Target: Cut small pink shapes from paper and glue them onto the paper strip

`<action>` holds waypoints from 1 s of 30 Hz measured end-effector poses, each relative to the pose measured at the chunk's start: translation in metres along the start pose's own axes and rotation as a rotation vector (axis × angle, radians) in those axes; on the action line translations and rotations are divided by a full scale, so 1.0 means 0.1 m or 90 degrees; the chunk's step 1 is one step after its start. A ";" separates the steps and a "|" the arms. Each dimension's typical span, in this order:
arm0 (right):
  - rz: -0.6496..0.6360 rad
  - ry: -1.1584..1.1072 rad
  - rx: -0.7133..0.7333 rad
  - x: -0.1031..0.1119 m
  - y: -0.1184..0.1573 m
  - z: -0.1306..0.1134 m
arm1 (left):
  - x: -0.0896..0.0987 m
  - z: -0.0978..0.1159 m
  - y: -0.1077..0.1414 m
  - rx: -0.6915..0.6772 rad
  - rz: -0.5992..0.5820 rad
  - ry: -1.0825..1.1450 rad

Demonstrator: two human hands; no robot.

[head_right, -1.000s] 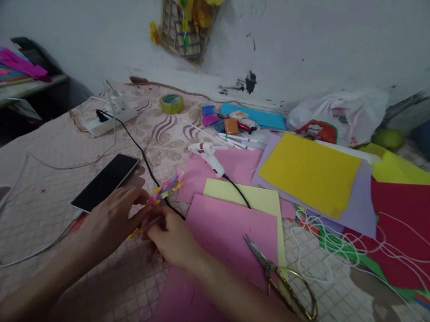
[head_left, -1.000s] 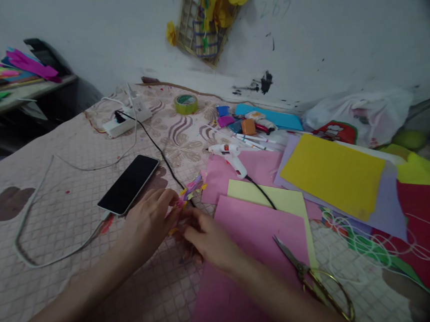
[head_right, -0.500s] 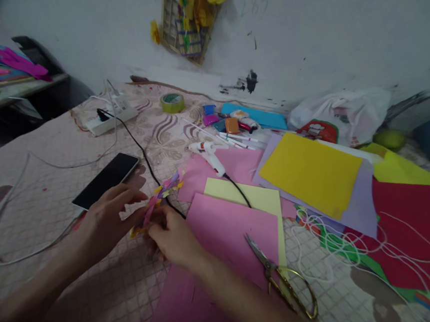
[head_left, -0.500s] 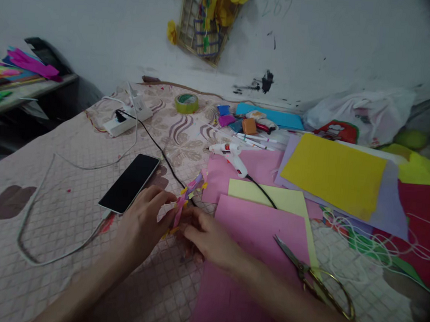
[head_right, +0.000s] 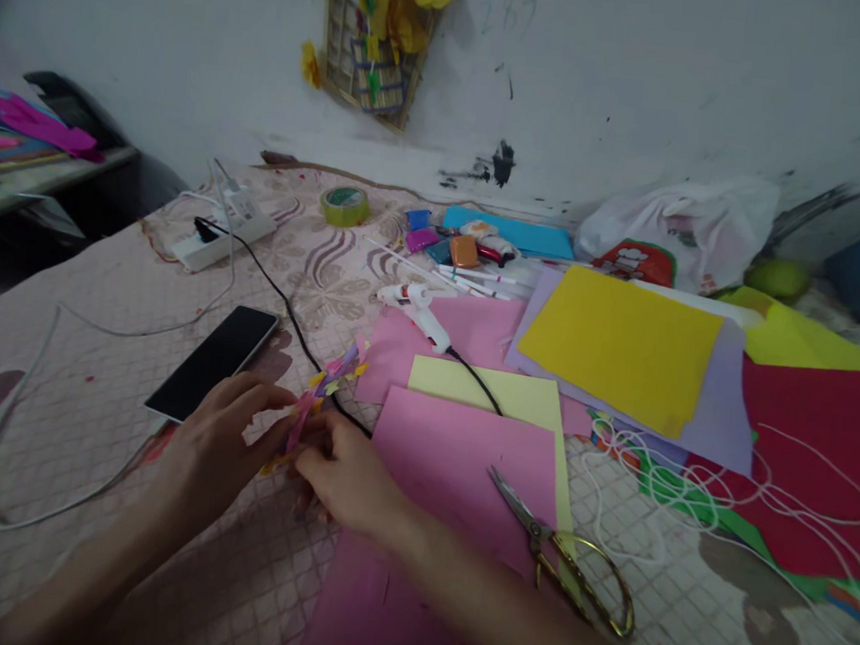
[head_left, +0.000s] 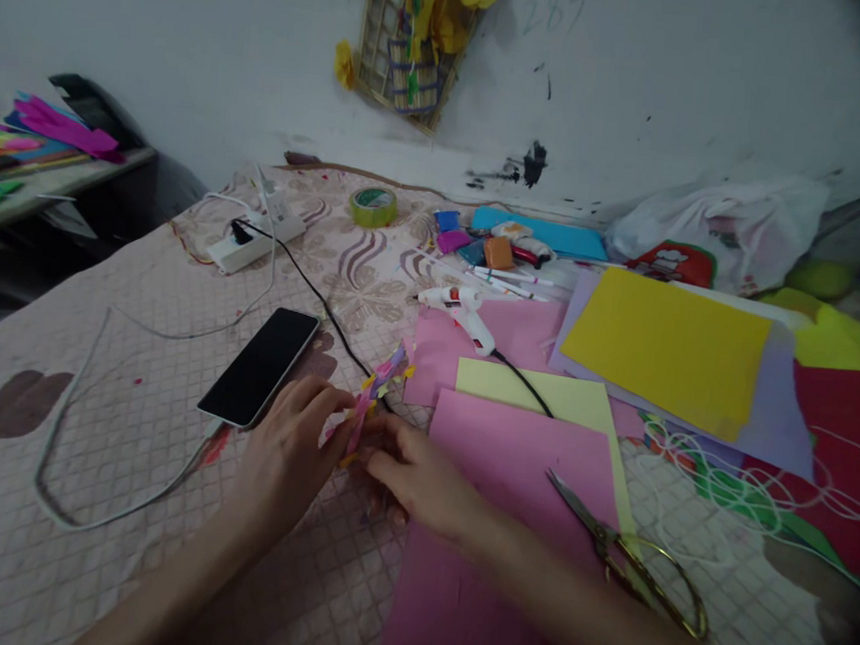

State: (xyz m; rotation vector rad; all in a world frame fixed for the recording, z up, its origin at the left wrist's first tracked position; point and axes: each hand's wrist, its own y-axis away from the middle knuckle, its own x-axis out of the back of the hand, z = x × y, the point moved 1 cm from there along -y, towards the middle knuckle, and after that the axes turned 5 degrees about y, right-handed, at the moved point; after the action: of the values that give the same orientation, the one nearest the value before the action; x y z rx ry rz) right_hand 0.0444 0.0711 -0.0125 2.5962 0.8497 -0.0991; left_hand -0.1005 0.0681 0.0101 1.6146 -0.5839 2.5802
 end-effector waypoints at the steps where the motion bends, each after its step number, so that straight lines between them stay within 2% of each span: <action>1: 0.001 0.001 -0.002 0.00 0.00 0.00 | 0.00 0.00 0.00 0.000 -0.003 0.000; 13: 0.004 0.006 -0.007 0.01 -0.02 0.02 | -0.04 -0.02 0.00 0.001 0.018 -0.009; 30: -0.003 0.003 0.002 -0.01 -0.02 0.02 | -0.03 -0.03 -0.02 -0.002 -0.023 0.001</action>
State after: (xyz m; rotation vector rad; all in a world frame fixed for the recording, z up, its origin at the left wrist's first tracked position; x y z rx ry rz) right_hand 0.0423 0.0715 -0.0151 2.5990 0.8579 -0.0953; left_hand -0.1010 0.0710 0.0066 1.6067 -0.5544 2.5536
